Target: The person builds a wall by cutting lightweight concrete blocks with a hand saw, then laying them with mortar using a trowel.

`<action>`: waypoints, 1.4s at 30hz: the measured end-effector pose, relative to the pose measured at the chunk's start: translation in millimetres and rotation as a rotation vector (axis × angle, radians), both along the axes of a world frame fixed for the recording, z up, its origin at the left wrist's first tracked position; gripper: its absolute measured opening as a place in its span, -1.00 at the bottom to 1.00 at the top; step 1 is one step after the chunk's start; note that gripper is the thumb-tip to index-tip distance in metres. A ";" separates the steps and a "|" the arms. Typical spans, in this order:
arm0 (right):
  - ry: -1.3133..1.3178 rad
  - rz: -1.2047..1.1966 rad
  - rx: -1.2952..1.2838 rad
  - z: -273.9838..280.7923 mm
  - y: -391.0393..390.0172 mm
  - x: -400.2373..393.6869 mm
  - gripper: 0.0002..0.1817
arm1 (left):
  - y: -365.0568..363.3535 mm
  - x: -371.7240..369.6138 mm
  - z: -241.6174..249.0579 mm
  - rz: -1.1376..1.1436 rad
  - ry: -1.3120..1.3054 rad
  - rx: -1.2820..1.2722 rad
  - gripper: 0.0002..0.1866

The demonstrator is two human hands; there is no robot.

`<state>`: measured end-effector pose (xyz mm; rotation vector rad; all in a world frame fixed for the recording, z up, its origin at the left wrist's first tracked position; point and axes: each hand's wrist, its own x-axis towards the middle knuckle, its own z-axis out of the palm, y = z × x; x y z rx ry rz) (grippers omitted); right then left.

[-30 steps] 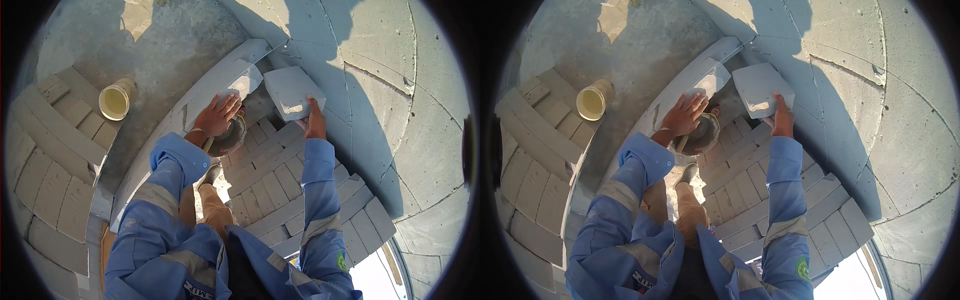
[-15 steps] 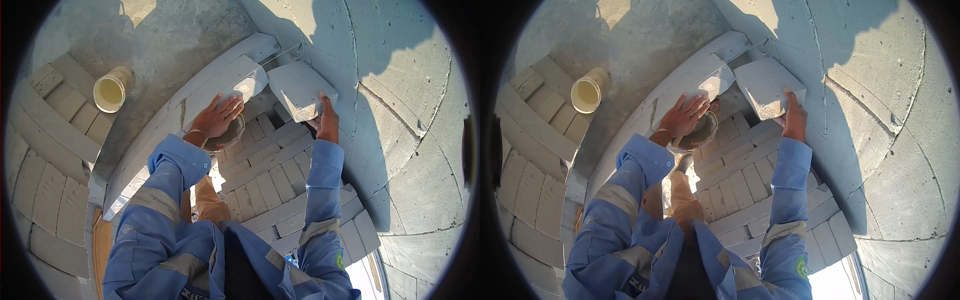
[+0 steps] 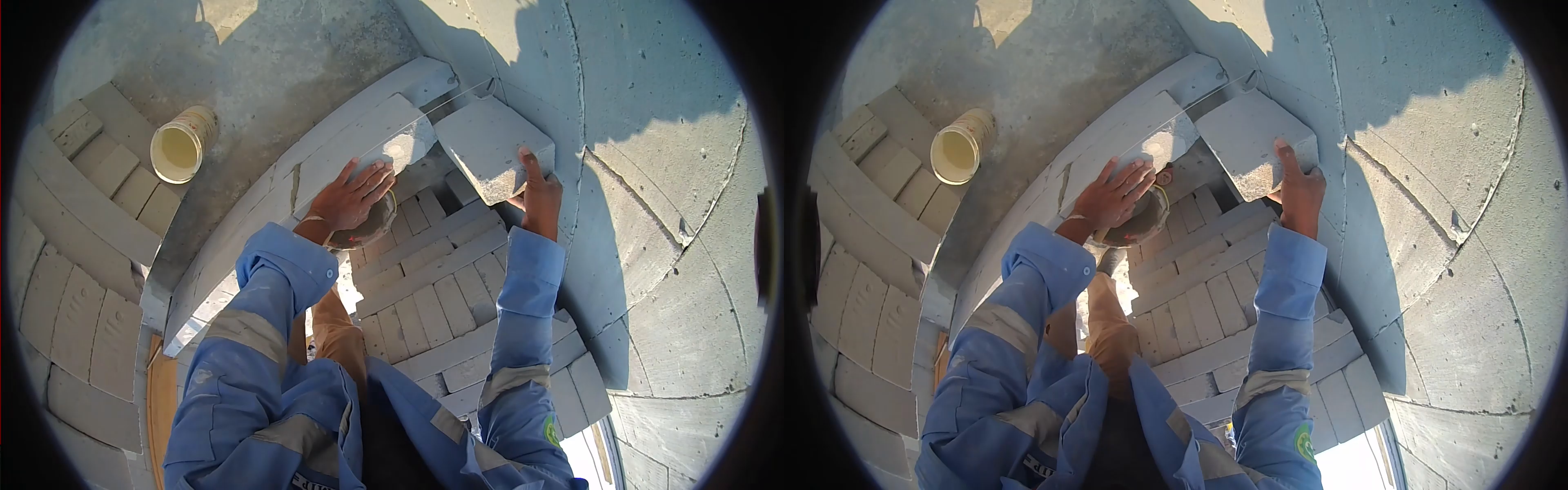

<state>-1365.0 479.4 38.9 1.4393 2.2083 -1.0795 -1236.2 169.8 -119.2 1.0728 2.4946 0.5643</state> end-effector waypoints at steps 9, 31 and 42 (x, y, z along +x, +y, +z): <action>0.067 -0.034 0.030 -11.1 -15.8 -14.7 0.04 | -0.2 2.0 -2.9 -0.019 0.002 -0.028 -0.13; 0.007 0.042 0.104 -28.7 -26.3 -29.1 0.10 | -0.1 -1.3 0.8 -0.034 -0.011 -0.038 -0.14; 0.057 0.087 0.050 -92.2 -22.7 -28.0 -0.01 | 0.4 -1.5 -0.2 -0.026 -0.037 -0.022 -0.10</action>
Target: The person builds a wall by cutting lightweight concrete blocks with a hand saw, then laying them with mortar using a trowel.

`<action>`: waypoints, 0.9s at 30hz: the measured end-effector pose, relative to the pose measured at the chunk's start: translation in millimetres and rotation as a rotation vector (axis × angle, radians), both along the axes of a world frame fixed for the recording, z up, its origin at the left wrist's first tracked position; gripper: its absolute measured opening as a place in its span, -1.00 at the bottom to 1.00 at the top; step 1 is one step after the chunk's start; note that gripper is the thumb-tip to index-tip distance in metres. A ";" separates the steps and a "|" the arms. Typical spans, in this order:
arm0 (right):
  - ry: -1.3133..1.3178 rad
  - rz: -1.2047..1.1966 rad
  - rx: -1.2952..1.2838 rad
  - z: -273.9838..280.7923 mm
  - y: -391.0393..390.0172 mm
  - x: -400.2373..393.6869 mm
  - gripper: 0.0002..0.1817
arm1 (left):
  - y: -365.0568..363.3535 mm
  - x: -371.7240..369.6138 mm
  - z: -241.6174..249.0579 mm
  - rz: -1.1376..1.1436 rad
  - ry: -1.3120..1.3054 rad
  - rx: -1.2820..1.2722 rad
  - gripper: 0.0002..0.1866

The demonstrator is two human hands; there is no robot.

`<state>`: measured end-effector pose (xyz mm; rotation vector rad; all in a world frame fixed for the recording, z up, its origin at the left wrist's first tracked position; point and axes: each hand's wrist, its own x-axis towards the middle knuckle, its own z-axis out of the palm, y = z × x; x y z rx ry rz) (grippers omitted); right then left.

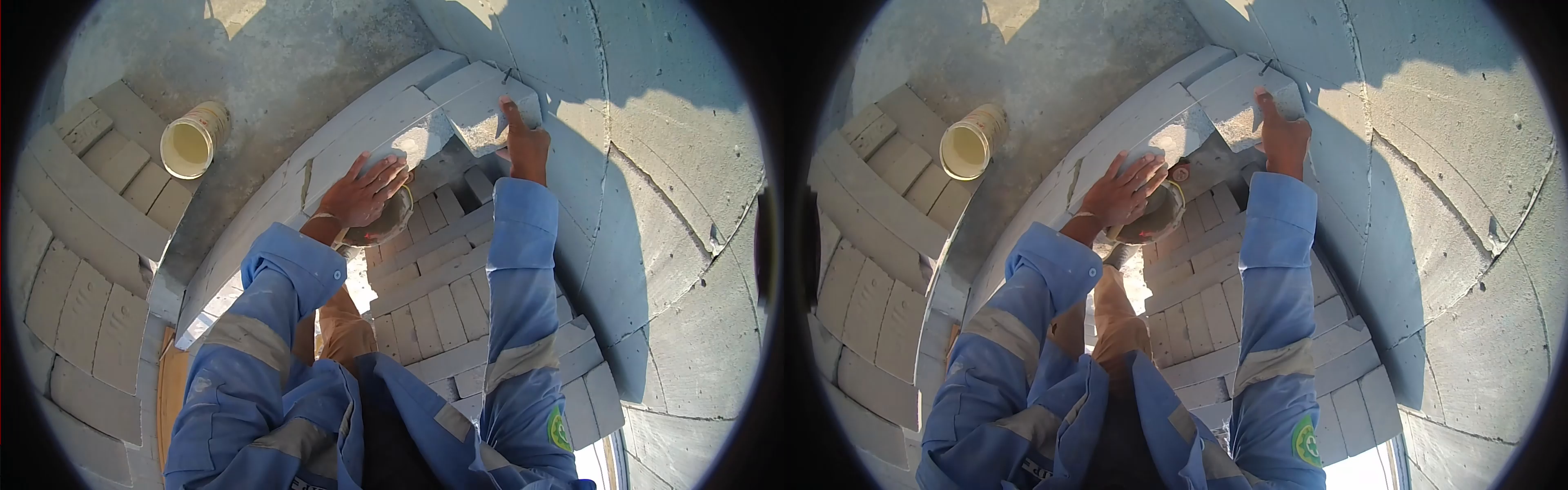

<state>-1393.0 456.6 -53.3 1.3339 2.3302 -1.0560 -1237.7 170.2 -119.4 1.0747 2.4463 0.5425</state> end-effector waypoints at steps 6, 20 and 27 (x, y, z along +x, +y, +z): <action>-0.131 -0.010 -0.050 -18.7 -3.6 -6.7 0.03 | 0.9 1.1 -2.1 0.015 0.027 0.017 -0.09; -0.112 0.023 -0.033 -49.6 0.8 -11.1 0.10 | 2.4 0.0 -2.5 0.001 0.038 -0.010 -0.04; -0.096 0.041 0.017 -42.3 -2.1 -13.5 0.00 | 1.8 -2.8 0.7 -0.020 -0.034 -0.042 -0.02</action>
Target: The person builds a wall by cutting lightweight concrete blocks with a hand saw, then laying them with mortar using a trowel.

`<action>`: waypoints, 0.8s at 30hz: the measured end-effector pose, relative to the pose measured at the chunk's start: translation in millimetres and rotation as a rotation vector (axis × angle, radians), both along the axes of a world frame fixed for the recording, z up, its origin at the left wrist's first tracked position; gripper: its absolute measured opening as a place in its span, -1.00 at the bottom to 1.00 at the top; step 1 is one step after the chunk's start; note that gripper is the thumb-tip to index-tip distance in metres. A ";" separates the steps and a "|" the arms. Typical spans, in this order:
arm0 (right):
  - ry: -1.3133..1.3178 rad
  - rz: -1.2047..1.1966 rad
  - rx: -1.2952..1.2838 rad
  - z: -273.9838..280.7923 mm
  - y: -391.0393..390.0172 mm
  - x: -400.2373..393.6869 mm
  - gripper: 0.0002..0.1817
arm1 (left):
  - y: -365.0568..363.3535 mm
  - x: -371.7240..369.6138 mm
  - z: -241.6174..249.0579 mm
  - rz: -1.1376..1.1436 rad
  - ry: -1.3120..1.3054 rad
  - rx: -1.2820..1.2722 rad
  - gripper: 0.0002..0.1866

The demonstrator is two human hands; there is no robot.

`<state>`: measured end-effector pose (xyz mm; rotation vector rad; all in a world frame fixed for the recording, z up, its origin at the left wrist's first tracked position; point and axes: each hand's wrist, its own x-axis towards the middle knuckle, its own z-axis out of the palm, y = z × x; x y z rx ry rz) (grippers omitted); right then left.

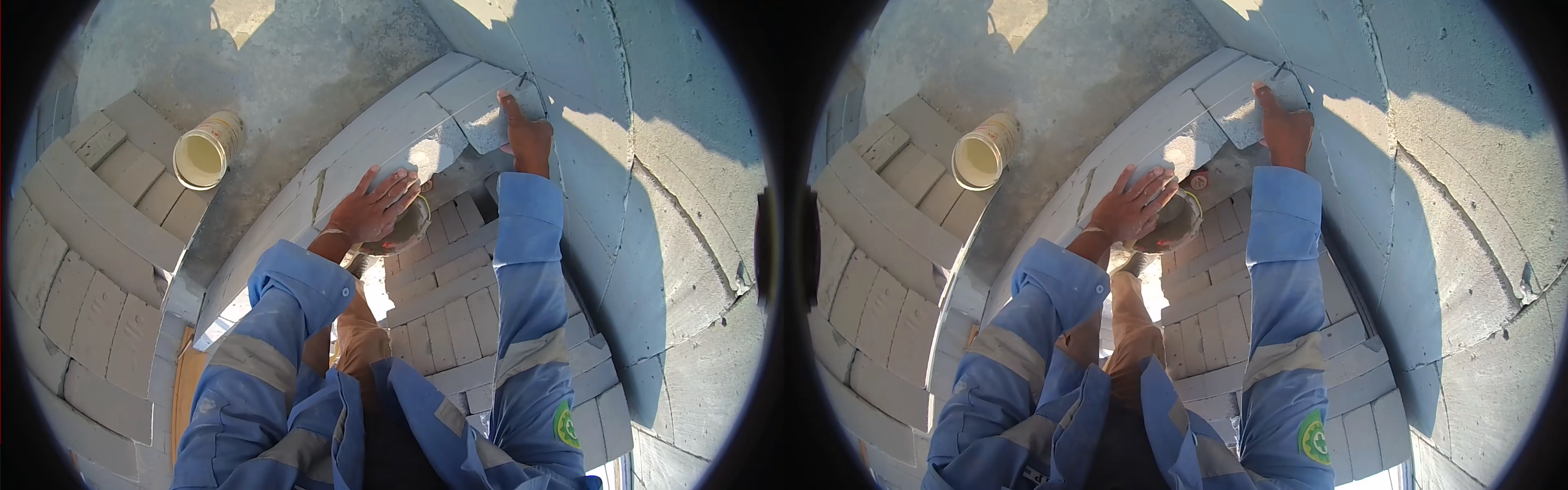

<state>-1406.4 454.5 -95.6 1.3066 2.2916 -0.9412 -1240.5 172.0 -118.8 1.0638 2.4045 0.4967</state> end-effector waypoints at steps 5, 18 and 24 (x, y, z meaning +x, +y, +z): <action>0.002 0.044 0.082 -15.1 -4.8 -2.2 -0.01 | 0.1 -0.8 -1.8 0.009 0.052 0.010 0.04; 0.022 0.041 0.022 -11.0 0.6 -0.9 0.02 | 0.3 0.7 -2.4 0.021 0.067 0.045 -0.05; 0.015 -0.036 0.040 -4.2 1.3 0.2 -0.02 | -1.2 -1.4 0.3 0.003 -0.010 0.034 -0.06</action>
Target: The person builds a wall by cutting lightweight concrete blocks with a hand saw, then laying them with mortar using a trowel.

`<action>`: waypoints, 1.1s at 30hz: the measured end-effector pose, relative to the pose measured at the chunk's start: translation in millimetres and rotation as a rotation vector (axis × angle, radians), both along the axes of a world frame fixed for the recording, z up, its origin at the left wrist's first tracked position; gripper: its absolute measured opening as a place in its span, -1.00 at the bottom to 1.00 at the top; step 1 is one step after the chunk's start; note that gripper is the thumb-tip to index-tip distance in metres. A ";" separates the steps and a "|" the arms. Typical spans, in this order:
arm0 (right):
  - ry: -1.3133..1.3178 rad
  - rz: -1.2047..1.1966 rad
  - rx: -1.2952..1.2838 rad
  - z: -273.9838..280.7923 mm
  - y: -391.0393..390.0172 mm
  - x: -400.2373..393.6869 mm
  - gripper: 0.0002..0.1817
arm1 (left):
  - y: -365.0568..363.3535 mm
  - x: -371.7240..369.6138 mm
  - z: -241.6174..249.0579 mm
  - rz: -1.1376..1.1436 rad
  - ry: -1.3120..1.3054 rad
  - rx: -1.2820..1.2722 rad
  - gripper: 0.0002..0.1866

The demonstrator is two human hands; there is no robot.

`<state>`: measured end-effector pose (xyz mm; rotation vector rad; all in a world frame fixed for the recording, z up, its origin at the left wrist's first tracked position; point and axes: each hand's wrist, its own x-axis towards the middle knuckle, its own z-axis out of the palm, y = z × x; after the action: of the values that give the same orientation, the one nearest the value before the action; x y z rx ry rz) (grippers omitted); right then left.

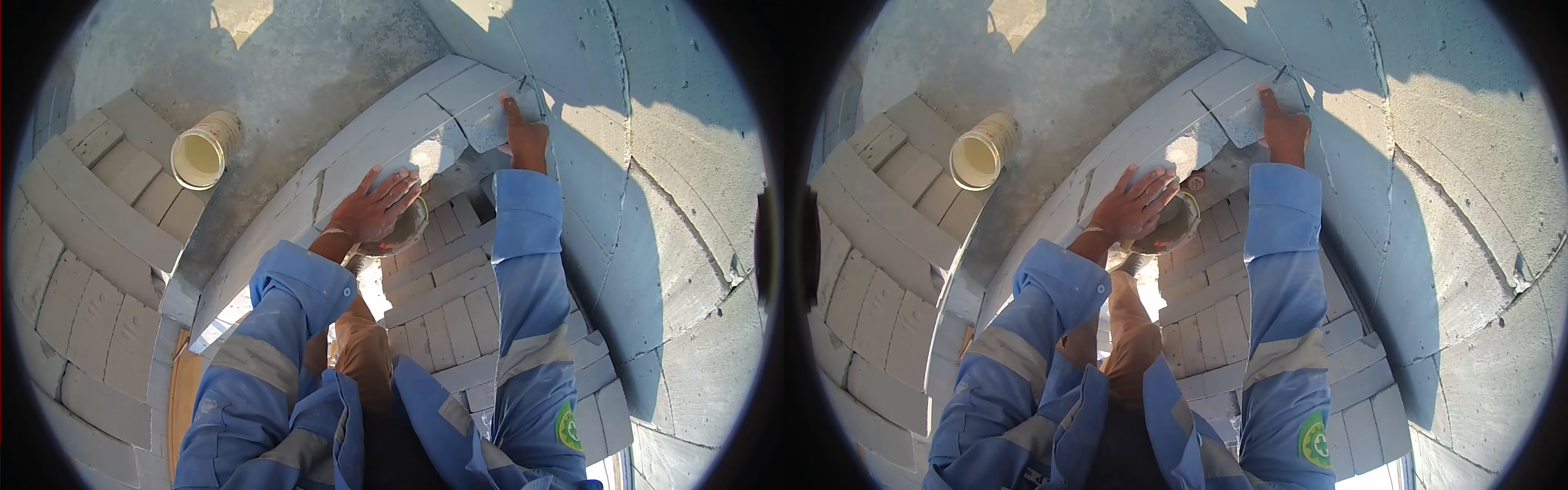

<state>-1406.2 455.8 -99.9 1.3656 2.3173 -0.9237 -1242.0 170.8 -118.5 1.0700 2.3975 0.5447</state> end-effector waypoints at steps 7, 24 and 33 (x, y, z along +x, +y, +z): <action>-0.079 -0.037 -0.017 35.4 14.6 21.6 -0.08 | 1.0 0.3 -0.4 0.024 0.050 0.026 -0.04; -0.036 -0.137 0.058 168.9 8.2 175.4 -0.04 | 1.3 -1.7 1.9 0.010 0.117 0.014 -0.02; 0.141 -0.035 -0.134 199.7 -93.2 175.9 0.10 | -15.5 9.3 27.9 0.217 -0.027 0.442 0.28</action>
<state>-1230.3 362.5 99.8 1.3293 2.2903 -1.1995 -1232.7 155.3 -90.6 0.9623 2.4446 1.1993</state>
